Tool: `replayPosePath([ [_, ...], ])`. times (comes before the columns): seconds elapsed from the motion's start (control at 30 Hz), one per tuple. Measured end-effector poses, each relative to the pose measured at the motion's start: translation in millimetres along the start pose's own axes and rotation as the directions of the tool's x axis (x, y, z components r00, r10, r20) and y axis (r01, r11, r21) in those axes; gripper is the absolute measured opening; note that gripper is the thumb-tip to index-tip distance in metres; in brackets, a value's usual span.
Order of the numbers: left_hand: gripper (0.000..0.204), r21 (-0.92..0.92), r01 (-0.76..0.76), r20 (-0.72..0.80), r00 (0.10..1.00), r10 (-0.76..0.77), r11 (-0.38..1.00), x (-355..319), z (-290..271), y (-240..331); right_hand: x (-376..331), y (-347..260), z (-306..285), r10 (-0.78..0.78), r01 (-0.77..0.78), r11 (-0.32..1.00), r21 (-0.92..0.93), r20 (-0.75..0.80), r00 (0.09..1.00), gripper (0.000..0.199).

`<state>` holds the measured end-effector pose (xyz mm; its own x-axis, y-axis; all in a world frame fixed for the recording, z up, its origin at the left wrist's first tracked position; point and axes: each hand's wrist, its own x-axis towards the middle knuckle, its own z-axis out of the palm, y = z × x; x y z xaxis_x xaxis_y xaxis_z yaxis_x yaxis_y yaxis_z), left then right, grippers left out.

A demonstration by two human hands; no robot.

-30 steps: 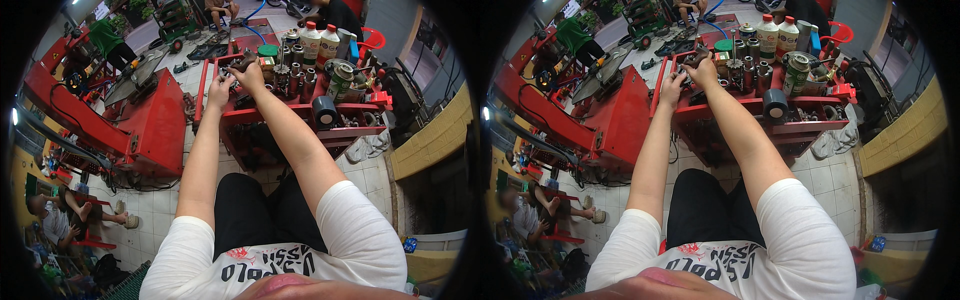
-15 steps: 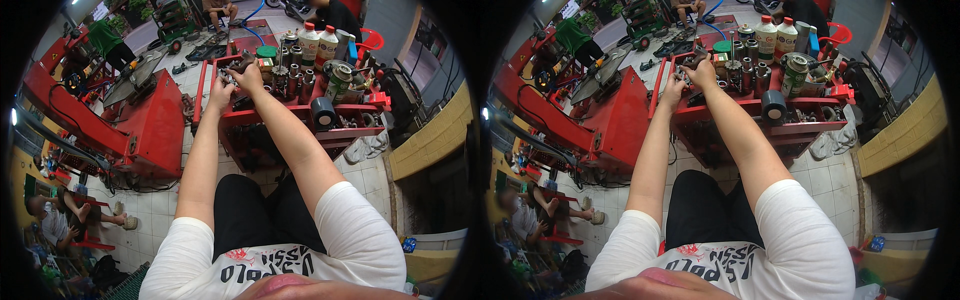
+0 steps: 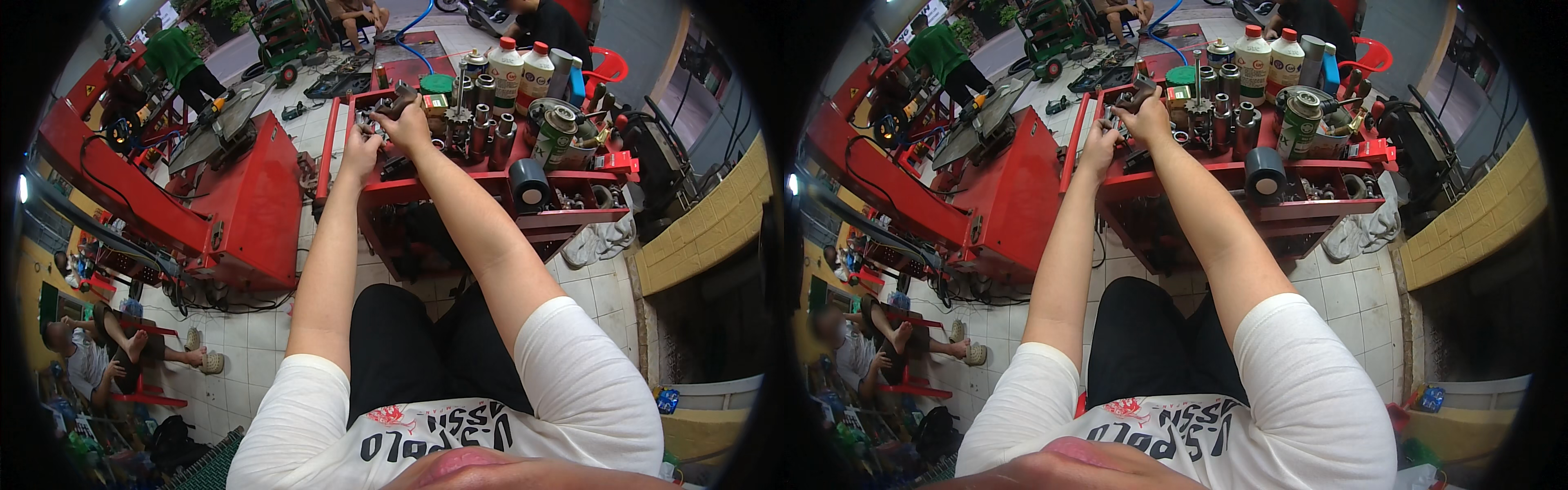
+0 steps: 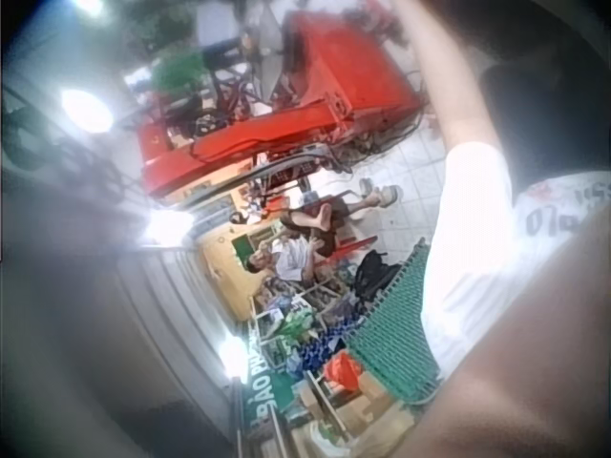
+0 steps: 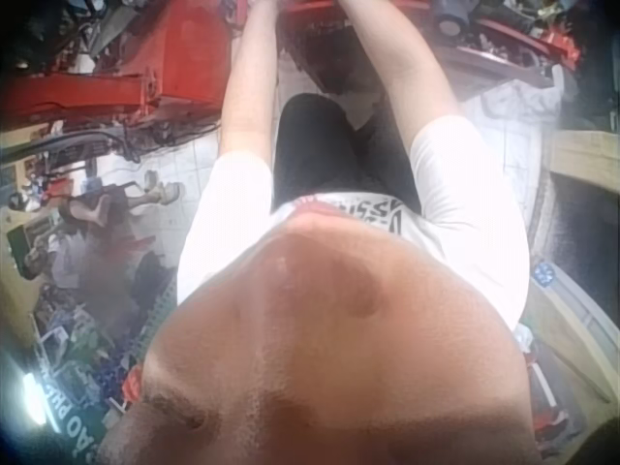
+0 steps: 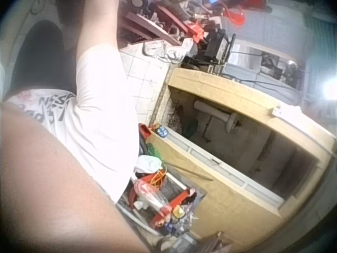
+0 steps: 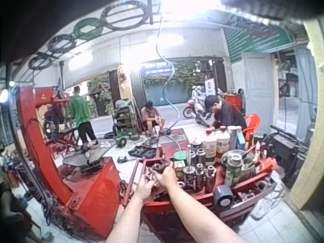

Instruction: The person sits at a red tool cart and uses a wrench to tighten bolts on a small mechanical assembly. They repeatedly adjust the wrench and reposition the metal part to access different fasteners.

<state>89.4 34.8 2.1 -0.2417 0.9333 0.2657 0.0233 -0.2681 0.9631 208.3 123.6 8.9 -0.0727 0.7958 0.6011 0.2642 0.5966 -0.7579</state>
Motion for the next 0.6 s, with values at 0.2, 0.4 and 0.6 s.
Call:
replayPosePath([
  [0.2,0.023,-0.003,0.015,-0.026,1.0,-0.015,1.0,-0.7,1.5,3.0,1.1,4.2,2.1,-0.011,0.011,1.0,0.015,0.0,1.0,0.09],
  [0.4,0.025,-0.009,0.047,-0.039,0.998,-0.047,0.999,-2.3,2.5,5.6,-0.1,3.7,0.9,0.004,-0.004,1.0,0.0,0.001,1.0,0.091],
  [0.6,0.026,-0.004,0.027,-0.04,0.999,-0.028,1.0,2.5,-1.3,-0.7,0.3,0.6,-0.6,0.008,-0.008,1.0,0.011,0.001,1.0,0.092],
])
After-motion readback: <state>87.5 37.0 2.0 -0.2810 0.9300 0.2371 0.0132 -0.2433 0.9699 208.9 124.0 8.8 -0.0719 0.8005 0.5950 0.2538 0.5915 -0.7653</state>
